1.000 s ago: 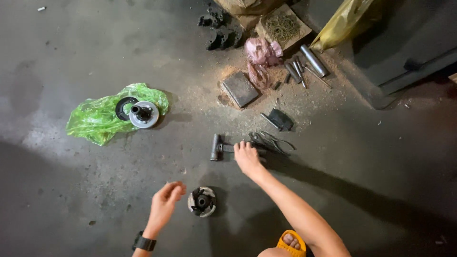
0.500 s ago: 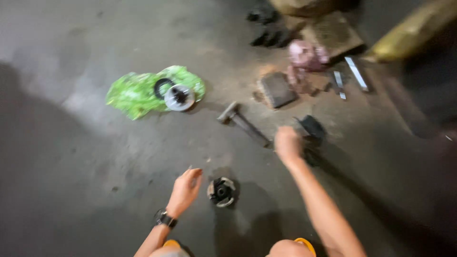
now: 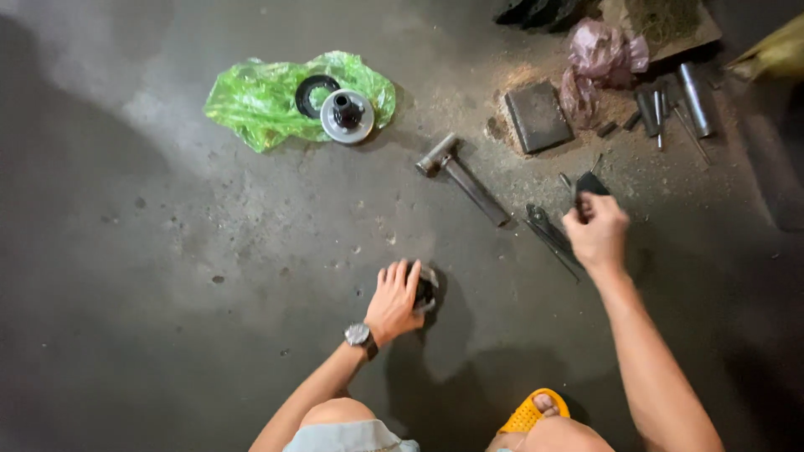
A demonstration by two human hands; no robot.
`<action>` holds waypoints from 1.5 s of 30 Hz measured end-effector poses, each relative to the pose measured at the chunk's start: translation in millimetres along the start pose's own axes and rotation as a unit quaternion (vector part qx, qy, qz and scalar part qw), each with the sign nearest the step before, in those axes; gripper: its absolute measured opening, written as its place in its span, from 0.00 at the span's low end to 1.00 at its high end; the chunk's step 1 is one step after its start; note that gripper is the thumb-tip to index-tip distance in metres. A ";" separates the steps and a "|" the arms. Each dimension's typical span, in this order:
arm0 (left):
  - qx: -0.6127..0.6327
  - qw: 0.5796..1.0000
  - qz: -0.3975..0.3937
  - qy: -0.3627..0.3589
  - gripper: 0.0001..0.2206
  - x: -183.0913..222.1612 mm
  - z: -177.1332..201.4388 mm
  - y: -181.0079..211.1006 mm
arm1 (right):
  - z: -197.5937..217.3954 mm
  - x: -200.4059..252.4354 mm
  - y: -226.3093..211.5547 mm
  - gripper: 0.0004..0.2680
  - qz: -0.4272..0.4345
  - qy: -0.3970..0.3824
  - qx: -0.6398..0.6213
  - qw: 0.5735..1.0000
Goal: Using a bench grinder and hand tools to repair a motorcycle engine or clutch component.
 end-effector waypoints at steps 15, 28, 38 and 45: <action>0.038 0.989 0.073 0.126 0.54 -21.1 17.3 -29.8 | -89.3 118.3 -120.6 0.09 -0.072 -0.365 -0.136 0.918; 0.042 0.988 0.084 0.126 0.51 -27.2 11.9 -33.2 | -103.3 75.5 -170.4 0.09 0.093 -0.479 0.202 0.849; 0.013 0.987 0.099 0.124 0.52 -28.9 17.2 -27.2 | -135.6 49.1 -230.7 0.10 0.106 -0.549 0.335 0.758; -0.029 0.987 0.083 0.134 0.54 -38.4 15.5 -30.3 | -136.2 77.0 -186.6 0.05 0.164 -0.513 0.296 0.789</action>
Point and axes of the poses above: each hand's wrist, its own x-axis away from the middle knuckle, its own z-axis out of the back of the hand, y = z × x, the point moved 6 cm from there along -x, towards the middle knuckle
